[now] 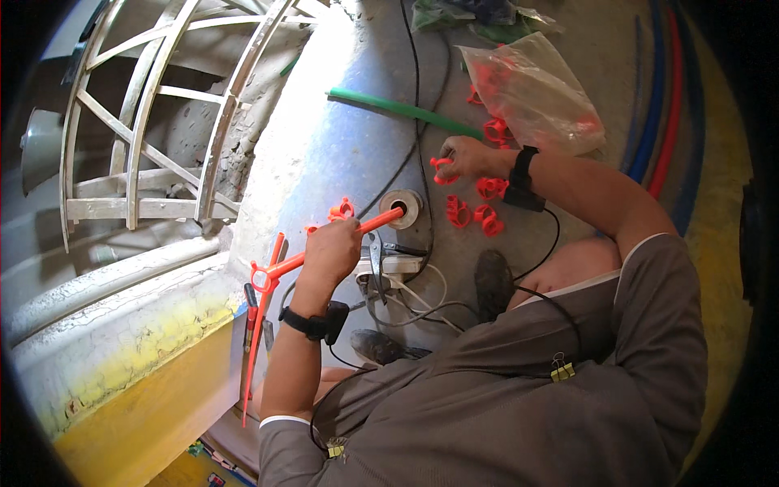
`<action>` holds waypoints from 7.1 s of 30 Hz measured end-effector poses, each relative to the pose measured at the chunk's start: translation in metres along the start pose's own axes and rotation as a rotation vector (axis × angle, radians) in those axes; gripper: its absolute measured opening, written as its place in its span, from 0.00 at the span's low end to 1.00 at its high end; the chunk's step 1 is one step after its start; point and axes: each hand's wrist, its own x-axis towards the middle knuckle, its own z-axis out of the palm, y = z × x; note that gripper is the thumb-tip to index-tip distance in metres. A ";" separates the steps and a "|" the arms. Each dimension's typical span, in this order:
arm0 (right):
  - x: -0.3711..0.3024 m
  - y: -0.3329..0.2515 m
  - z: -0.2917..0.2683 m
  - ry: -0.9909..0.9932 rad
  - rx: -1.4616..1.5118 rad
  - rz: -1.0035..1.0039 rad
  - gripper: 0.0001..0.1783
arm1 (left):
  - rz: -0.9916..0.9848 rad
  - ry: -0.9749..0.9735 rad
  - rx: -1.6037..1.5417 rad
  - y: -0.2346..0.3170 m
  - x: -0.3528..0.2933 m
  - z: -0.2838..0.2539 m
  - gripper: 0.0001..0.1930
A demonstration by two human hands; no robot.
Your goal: The person is cutting, fitting, and clipping red and blue plastic plumbing pipes near a floor drain.
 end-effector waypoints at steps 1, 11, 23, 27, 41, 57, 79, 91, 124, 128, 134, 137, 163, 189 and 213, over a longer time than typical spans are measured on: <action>0.001 0.001 0.002 -0.010 0.061 -0.052 0.23 | -0.009 0.015 -0.068 -0.005 -0.005 0.001 0.11; -0.001 -0.016 0.008 -0.146 0.283 0.093 0.23 | -0.076 0.055 -0.250 -0.025 -0.015 0.033 0.18; -0.013 -0.024 0.006 -0.190 0.172 0.181 0.21 | -0.037 -0.007 -0.023 0.007 0.017 0.020 0.15; -0.011 -0.025 0.007 -0.157 0.194 0.203 0.21 | -0.055 -0.007 -0.003 0.014 0.030 0.027 0.13; -0.004 -0.025 0.006 -0.153 0.200 0.243 0.21 | 0.049 0.061 0.133 0.035 0.046 0.040 0.09; -0.006 -0.029 0.012 -0.167 0.165 0.226 0.25 | -0.149 -0.059 -0.141 -0.007 -0.006 0.005 0.16; -0.042 -0.110 0.029 -0.130 0.411 -0.224 0.13 | 0.007 0.155 -0.704 -0.029 -0.038 -0.001 0.19; -0.031 -0.222 0.083 -0.284 0.199 0.037 0.15 | -0.004 0.415 -0.220 -0.089 -0.124 -0.032 0.15; -0.005 -0.241 0.226 -0.130 -0.057 0.022 0.25 | -0.169 0.406 -0.905 -0.166 -0.084 0.025 0.19; -0.002 -0.223 0.225 -0.078 -0.044 0.006 0.36 | -0.139 0.359 -0.811 -0.150 -0.083 0.020 0.18; -0.001 -0.212 0.224 -0.032 -0.034 -0.069 0.38 | -0.155 0.322 -0.820 -0.138 -0.077 0.019 0.18; -0.007 -0.216 0.216 -0.013 -0.137 -0.058 0.38 | -0.184 0.289 -0.842 -0.133 -0.075 0.019 0.18; -0.009 -0.213 0.220 0.023 -0.111 -0.098 0.34 | -0.147 0.314 -0.807 -0.132 -0.072 0.031 0.36; -0.021 -0.166 0.229 -0.180 -0.133 0.008 0.17 | -0.214 0.313 -0.808 -0.160 -0.060 0.086 0.39; 0.022 -0.115 0.259 -0.318 0.246 0.305 0.25 | -0.756 0.961 -1.056 -0.204 -0.060 0.043 0.21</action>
